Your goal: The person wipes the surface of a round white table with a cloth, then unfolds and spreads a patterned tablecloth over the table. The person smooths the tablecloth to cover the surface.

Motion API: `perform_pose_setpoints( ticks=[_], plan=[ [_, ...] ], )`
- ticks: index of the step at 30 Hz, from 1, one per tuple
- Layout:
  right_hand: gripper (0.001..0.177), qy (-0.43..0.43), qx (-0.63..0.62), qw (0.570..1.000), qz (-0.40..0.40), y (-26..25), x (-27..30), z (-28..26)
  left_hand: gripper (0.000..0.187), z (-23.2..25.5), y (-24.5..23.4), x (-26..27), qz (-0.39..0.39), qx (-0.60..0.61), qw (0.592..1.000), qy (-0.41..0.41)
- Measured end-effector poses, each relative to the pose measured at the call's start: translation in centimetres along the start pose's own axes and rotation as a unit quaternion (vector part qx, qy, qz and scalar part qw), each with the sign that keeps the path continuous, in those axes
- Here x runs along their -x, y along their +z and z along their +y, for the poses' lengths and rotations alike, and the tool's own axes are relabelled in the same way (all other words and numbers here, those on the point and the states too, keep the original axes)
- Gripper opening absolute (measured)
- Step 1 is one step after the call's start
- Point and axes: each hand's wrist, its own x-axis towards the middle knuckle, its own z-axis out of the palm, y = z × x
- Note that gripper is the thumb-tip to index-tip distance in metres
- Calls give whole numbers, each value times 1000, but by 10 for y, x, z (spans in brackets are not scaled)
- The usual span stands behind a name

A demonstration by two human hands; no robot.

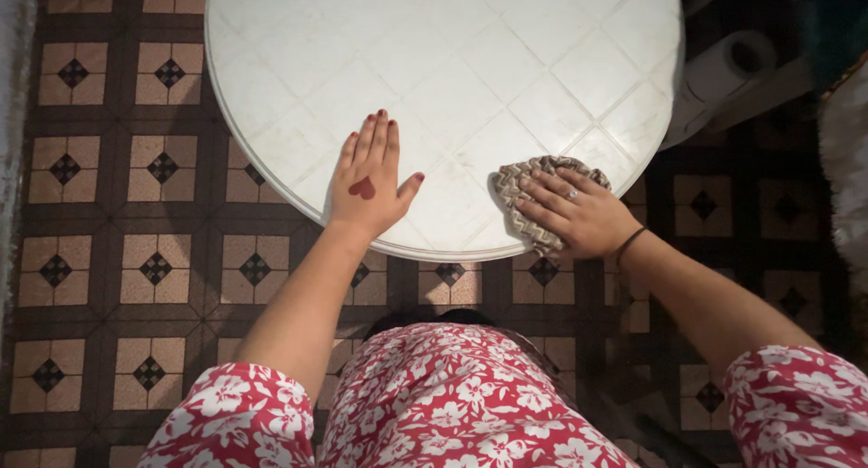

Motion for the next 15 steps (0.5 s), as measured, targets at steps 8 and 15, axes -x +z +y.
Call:
perform_pose_setpoints(
  ticks=[8,15],
  plan=[
    [99,54,30,998,-23,2,11,21,80,26,-26,-10,-139,-23,990,10],
    [78,215,-50,973,73,0,7,4,79,66,-16,-14,-83,18,994,72]
  ],
)
